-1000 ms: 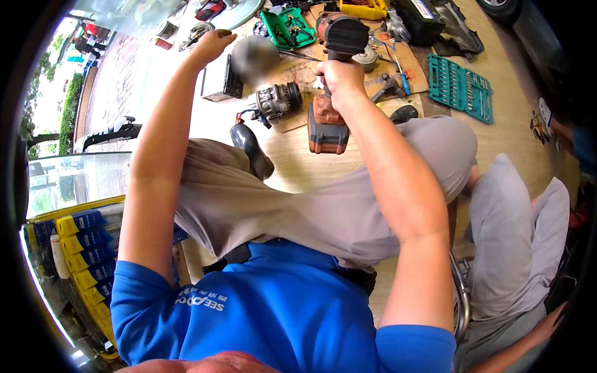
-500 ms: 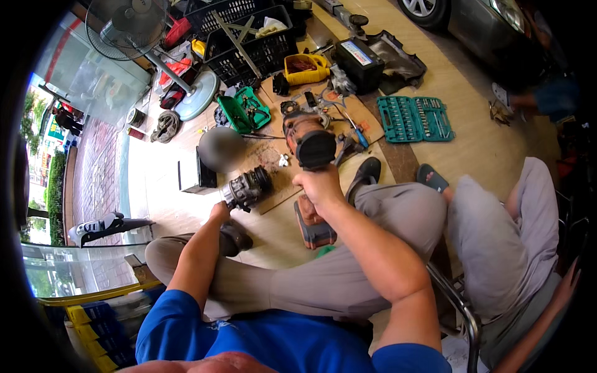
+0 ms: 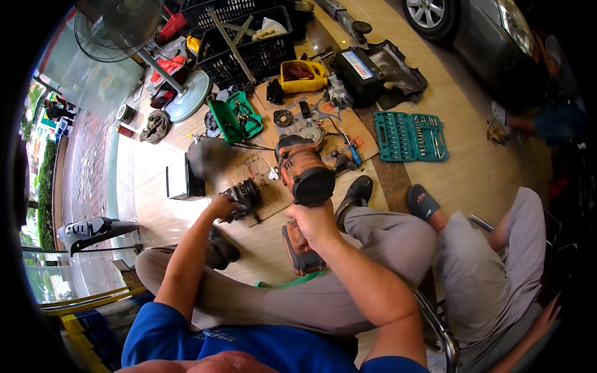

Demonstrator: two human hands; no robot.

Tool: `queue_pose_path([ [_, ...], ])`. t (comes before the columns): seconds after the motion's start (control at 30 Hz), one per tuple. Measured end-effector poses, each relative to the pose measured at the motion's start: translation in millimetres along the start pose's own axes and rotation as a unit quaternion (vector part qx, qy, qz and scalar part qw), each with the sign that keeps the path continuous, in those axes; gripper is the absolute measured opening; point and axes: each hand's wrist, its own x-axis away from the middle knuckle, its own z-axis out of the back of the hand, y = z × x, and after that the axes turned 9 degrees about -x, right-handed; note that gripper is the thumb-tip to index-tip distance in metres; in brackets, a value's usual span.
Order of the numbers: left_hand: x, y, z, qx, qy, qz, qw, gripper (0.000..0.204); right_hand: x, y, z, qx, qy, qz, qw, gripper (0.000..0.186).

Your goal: The person disassembles an AC compressor by using an impact wrench to remove the central bolt, pulling off the pulley and clutch components, and using pliers to handle wires while sitting on the floor.

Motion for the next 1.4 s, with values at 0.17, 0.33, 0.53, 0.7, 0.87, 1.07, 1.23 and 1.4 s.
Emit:
queue_pose_path([
  [0.17, -50.6, 87.4, 60.8, 0.217, -0.057, -0.002, 0.975, 0.038, -3.8, 2.1, -0.3, -0.004, 0.014, 0.017, 1.000, 0.014],
  [0.33, -156.9, 120.6, 162.6, 0.438, 0.122, -0.034, 0.890, 0.042, -6.6, 11.2, -14.3, -0.004, -0.017, 0.019, 1.000, 0.018],
  [0.53, -123.8, 187.3, 242.2, 0.378, 0.243, -0.033, 0.893, 0.051, -19.3, 20.4, -6.3, 0.078, 0.030, 0.073, 0.994, 0.017],
  [0.7, -55.8, 101.7, 189.8, 0.115, 0.210, -0.079, 0.968, 0.064, -29.0, 10.9, -7.4, 0.076, 0.030, -0.017, 0.997, 0.010],
  [0.87, 64.9, 5.6, 193.2, 0.134, 0.120, 0.114, 0.977, 0.060, -52.9, 31.9, -22.8, 0.157, 0.046, -0.042, 0.986, 0.012],
  [1.07, 150.5, -12.7, 260.9, -0.063, 0.250, 0.019, 0.966, 0.054, -82.8, 80.1, -13.9, 0.192, 0.024, -0.020, 0.981, 0.014],
  [1.23, 163.9, -2.3, 250.3, -0.171, 0.213, -0.036, 0.961, 0.050, -76.5, 96.8, -8.8, 0.230, 0.011, -0.062, 0.971, 0.016],
  [1.4, 151.8, 21.3, 215.0, -0.199, 0.085, -0.065, 0.974, 0.045, -93.1, 110.1, -1.3, 0.316, 0.004, -0.047, 0.948, 0.019],
])
